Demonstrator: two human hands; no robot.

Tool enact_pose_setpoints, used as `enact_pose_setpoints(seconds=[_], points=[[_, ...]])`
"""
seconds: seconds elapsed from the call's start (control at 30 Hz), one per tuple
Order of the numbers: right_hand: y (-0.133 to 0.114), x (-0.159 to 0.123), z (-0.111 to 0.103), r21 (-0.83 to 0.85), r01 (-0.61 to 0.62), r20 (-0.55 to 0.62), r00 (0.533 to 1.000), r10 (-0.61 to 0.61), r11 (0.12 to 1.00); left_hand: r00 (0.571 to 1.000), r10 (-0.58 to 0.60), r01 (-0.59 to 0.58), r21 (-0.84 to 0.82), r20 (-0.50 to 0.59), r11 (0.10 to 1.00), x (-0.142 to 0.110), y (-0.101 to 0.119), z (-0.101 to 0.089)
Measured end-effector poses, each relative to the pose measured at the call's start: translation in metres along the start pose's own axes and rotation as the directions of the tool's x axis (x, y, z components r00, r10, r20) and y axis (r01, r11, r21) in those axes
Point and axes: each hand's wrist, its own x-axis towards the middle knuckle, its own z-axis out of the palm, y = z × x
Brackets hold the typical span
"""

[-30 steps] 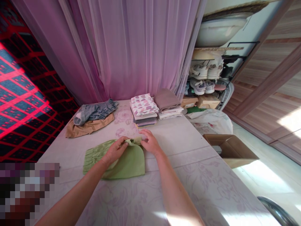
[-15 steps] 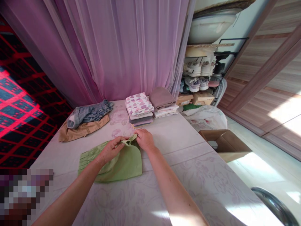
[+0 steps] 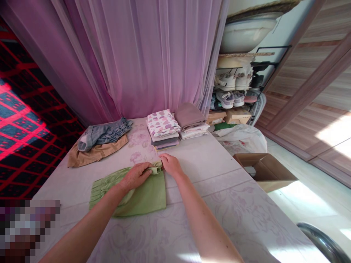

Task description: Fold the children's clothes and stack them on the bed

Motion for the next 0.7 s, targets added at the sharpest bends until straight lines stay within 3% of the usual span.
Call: enact_pose_setpoints(seconds=[0.17, 0.3, 0.37, 0.53, 0.7], points=[[0.006, 0.002, 0.009, 0.014, -0.043, 0.014, 0.999, 0.043, 0.999, 0.99, -0.143, 0.143, 0.052, -0.01, 0.988, 0.007, 0.0, 0.003], [0.007, 0.001, 0.009, 0.032, -0.103, -0.151, 0.983, 0.107, 0.994, 0.961, -0.274, 0.278, 0.113, -0.045, 0.954, 0.022, -0.002, 0.004], [0.004, -0.001, 0.007, 0.048, -0.107, -0.18, 0.977, 0.114, 0.993, 0.949, -0.308, 0.314, 0.122, -0.066, 0.941, 0.028, -0.003, 0.004], [-0.003, -0.009, 0.006, -0.044, -0.113, -0.162, 0.981, 0.105, 0.993, 0.936, -0.345, 0.351, 0.116, -0.073, 0.929, 0.036, -0.006, 0.008], [-0.007, -0.009, 0.009, -0.201, -0.157, -0.105, 0.985, 0.138, 0.967, 0.949, -0.309, 0.315, 0.122, -0.067, 0.941, 0.031, -0.013, 0.006]])
